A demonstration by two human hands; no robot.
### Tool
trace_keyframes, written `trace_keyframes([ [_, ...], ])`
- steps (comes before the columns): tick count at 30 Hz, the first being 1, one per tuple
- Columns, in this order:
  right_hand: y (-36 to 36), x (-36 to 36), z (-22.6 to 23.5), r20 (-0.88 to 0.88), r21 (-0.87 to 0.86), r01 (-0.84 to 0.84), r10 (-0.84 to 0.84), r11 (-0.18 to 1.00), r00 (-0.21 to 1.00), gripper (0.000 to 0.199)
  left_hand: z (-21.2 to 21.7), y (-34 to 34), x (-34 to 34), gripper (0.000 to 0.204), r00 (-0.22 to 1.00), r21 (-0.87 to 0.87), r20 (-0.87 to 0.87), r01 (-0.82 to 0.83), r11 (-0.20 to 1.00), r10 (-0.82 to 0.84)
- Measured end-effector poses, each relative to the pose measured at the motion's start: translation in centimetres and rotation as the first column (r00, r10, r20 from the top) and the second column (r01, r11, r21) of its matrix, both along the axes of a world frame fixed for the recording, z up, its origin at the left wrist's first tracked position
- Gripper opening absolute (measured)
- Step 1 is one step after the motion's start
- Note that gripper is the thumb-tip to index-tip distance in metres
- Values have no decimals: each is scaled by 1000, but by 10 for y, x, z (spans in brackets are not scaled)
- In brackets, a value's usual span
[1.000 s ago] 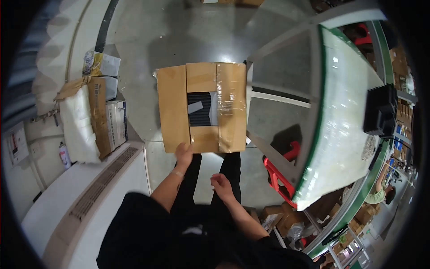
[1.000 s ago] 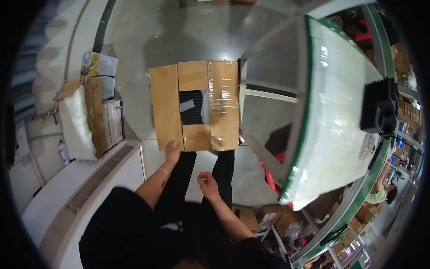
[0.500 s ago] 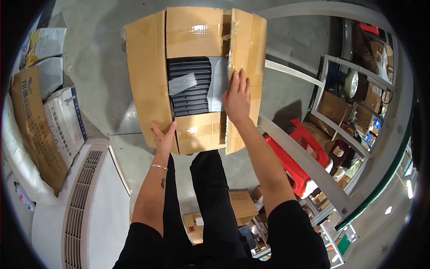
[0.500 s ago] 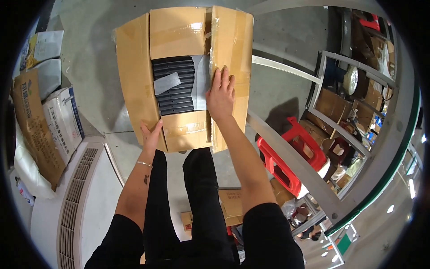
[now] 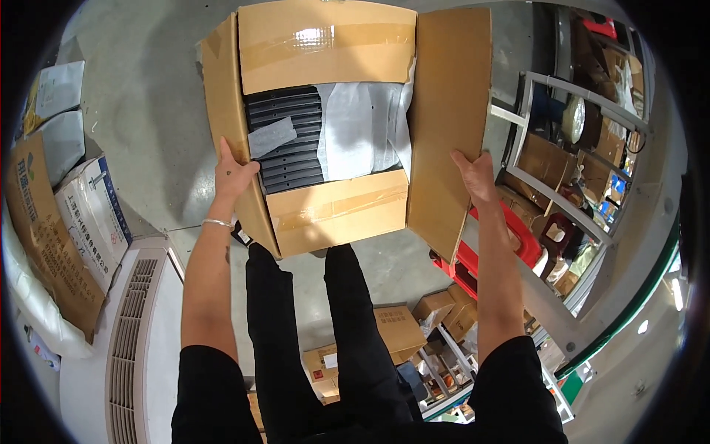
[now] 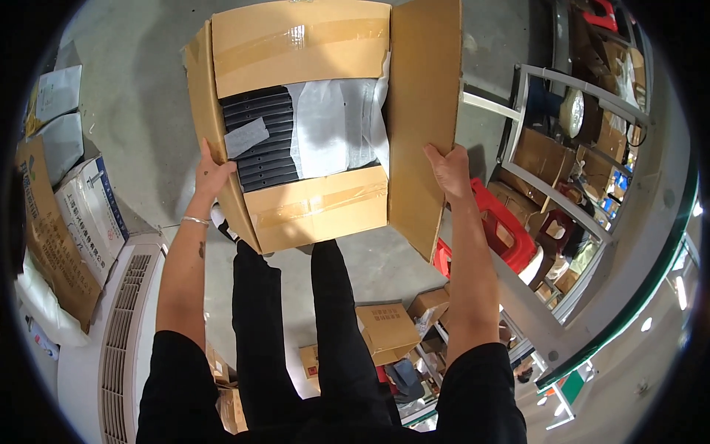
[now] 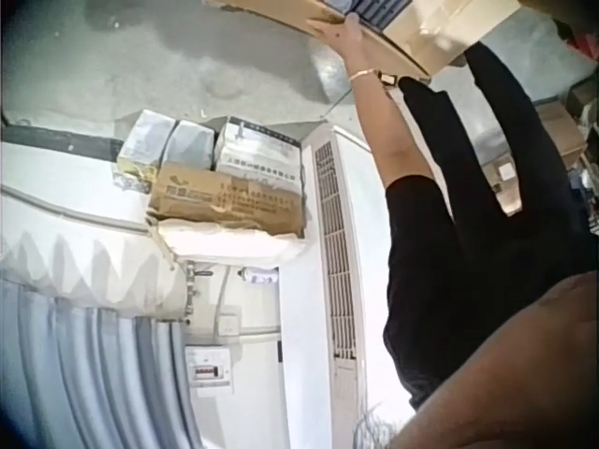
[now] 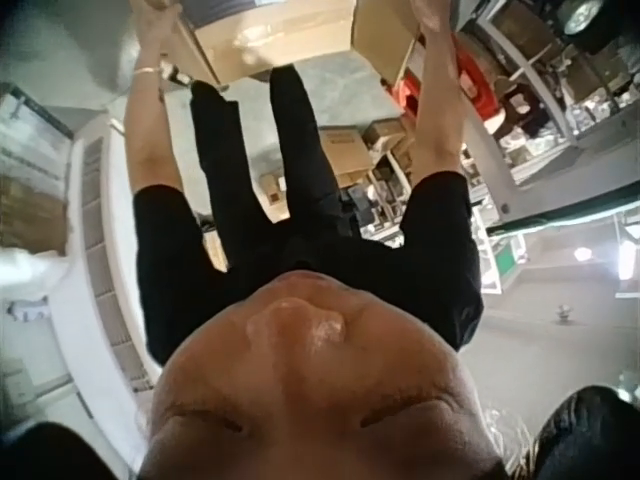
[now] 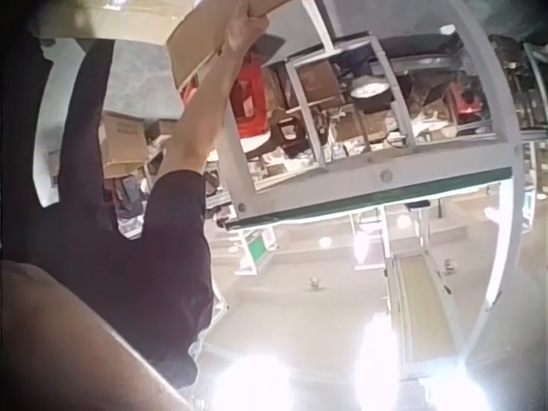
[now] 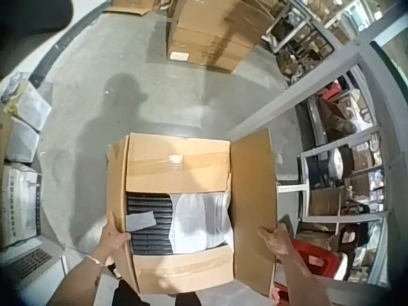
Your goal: Unboxing black plastic components from cardboard shipping boxes using a utility knife and placing them on a workbench.
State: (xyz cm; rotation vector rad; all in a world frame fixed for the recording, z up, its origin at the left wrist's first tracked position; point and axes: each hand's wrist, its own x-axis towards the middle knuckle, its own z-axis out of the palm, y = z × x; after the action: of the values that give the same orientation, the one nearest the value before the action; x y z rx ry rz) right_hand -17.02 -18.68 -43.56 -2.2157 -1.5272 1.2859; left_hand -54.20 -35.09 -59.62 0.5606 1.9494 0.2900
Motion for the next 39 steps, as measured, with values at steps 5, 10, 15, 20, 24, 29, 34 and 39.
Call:
trace_keyframes([
  [5,-16,-25,4,137,158,-260,240,953,961,14,-22,-20,-32,98,991,210,122,36,977,-62],
  [10,-19,-43,23,-76,144,-136,149,980,986,15,-8,-11,-81,83,951,172,308,-27,985,-27],
  [15,-4,-42,-22,-414,-38,162,-163,986,895,34,4,-11,-157,57,958,67,285,-1,998,-19],
  [20,-24,-51,-155,373,174,86,-147,981,916,55,-2,-16,-182,43,973,-16,231,4,1000,0],
  [24,-55,-71,-256,492,98,-111,49,989,869,43,-10,-12,-159,44,964,17,261,-63,998,57],
  [29,-55,-77,-246,-137,-175,-65,41,982,990,46,-39,-38,-162,49,418,-85,520,-842,533,745],
  [34,-92,-83,-183,-455,-190,39,-123,981,882,69,-72,-47,-144,55,573,75,315,-809,582,756],
  [39,-135,-79,-157,-167,7,-234,232,972,958,72,-62,-48,-136,57,510,-54,391,-818,572,766],
])
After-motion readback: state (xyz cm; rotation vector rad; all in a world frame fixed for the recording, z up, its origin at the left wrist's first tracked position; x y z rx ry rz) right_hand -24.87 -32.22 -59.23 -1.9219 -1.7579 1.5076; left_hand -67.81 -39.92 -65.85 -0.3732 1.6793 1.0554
